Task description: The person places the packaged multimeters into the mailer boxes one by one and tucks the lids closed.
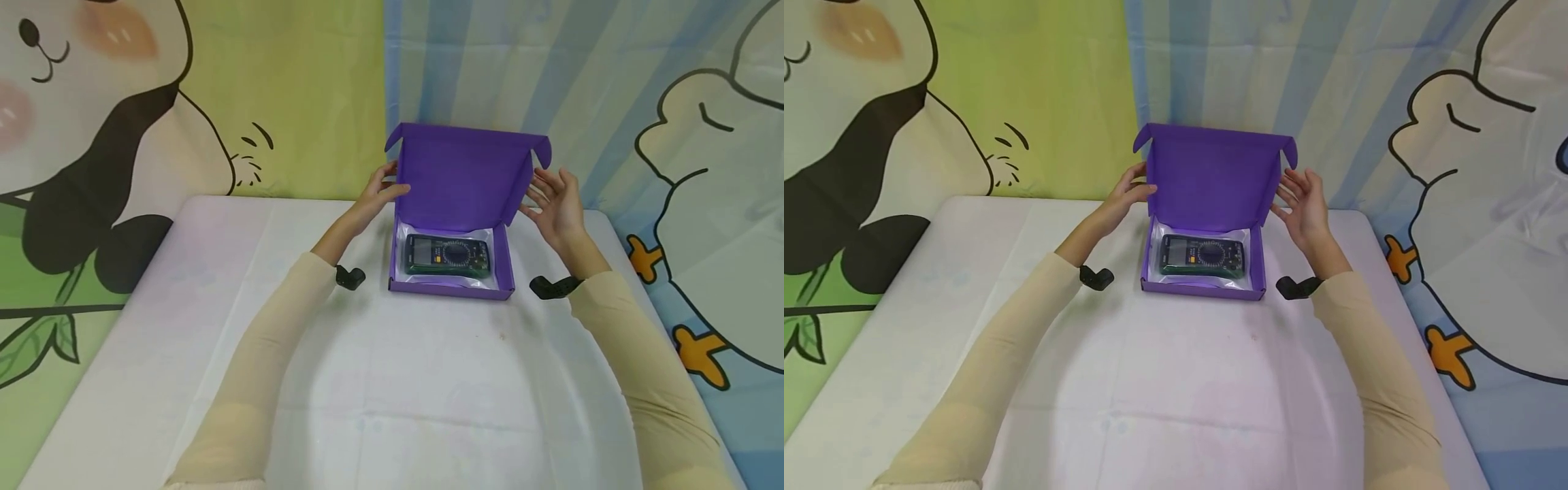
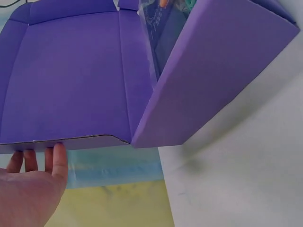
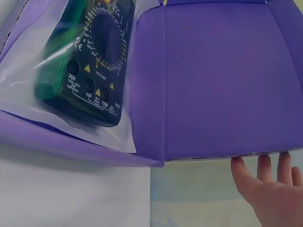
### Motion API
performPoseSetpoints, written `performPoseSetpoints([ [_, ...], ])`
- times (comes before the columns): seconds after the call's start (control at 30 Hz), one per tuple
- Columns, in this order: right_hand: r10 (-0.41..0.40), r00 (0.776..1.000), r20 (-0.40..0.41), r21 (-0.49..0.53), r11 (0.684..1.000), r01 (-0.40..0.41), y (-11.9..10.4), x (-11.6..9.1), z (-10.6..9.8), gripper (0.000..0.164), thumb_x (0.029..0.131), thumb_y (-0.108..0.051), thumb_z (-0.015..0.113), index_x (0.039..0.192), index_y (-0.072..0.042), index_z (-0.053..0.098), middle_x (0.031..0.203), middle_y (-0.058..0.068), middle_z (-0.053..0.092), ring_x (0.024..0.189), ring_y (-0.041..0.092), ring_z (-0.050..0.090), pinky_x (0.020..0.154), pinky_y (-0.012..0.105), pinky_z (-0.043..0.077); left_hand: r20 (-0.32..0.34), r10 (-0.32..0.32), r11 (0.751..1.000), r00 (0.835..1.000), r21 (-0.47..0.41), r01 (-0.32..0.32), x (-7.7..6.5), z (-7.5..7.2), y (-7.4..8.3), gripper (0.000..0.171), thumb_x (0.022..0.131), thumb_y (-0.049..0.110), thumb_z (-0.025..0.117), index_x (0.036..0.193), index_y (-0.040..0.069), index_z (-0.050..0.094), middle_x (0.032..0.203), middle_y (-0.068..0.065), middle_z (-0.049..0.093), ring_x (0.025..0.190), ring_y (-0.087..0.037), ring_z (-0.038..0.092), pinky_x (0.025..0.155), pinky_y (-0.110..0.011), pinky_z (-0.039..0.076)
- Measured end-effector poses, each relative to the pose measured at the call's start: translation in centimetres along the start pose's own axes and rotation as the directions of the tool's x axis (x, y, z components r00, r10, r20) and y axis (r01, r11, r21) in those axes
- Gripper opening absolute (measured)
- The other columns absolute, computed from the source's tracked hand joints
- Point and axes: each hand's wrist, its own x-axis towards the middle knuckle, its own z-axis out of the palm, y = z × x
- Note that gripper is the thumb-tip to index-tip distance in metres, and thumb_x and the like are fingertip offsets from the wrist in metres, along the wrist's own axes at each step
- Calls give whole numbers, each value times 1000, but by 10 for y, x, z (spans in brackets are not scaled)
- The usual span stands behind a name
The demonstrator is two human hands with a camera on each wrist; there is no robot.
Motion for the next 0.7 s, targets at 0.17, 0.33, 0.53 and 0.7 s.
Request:
performPoseSetpoints([
  [0.17, -25, 998, 59, -137, 990, 33, -1, -2, 1, 51, 102, -45, 41, 140, -11, 44, 139, 4, 40, 133, 23, 35, 118, 56, 14, 5, 32, 997, 999, -66, -31, -6, 1, 9, 70, 94, 39, 38, 152, 3, 24, 150, -18, 29, 133, -36, 36, 112, -47, 33],
  [0.33, -83, 993, 84, -204, 974, 98, 0, -6, 3, 59, 94, -49, 51, 141, -13, 45, 138, 7, 41, 128, 26, 38, 115, 62, 17, -5, 39, 993, 999, -115, -39, -10, 1, 12, 71, 95, 44, 31, 148, -3, 30, 140, -21, 36, 127, -38, 41, 111, -52, 33],
  [0.53, -114, 993, 41, -215, 969, 120, 3, -12, 6, 51, 88, -36, 66, 130, -12, 52, 128, 6, 48, 120, 24, 44, 113, 64, 21, -55, 17, 987, 998, -160, -26, -13, 2, 12, 102, 84, 76, 41, 152, 2, 24, 128, -17, 40, 125, -43, 43, 108, -52, 37],
  [0.7, -106, 993, 48, -239, 964, 115, 1, -14, 6, 54, 89, -40, 67, 133, -15, 51, 132, 5, 45, 121, 23, 42, 112, 65, 20, -56, 27, 989, 998, -141, -35, -13, 3, 12, 132, 57, 95, 52, 156, 15, 16, 123, -15, 40, 119, -42, 46, 107, -55, 38],
])
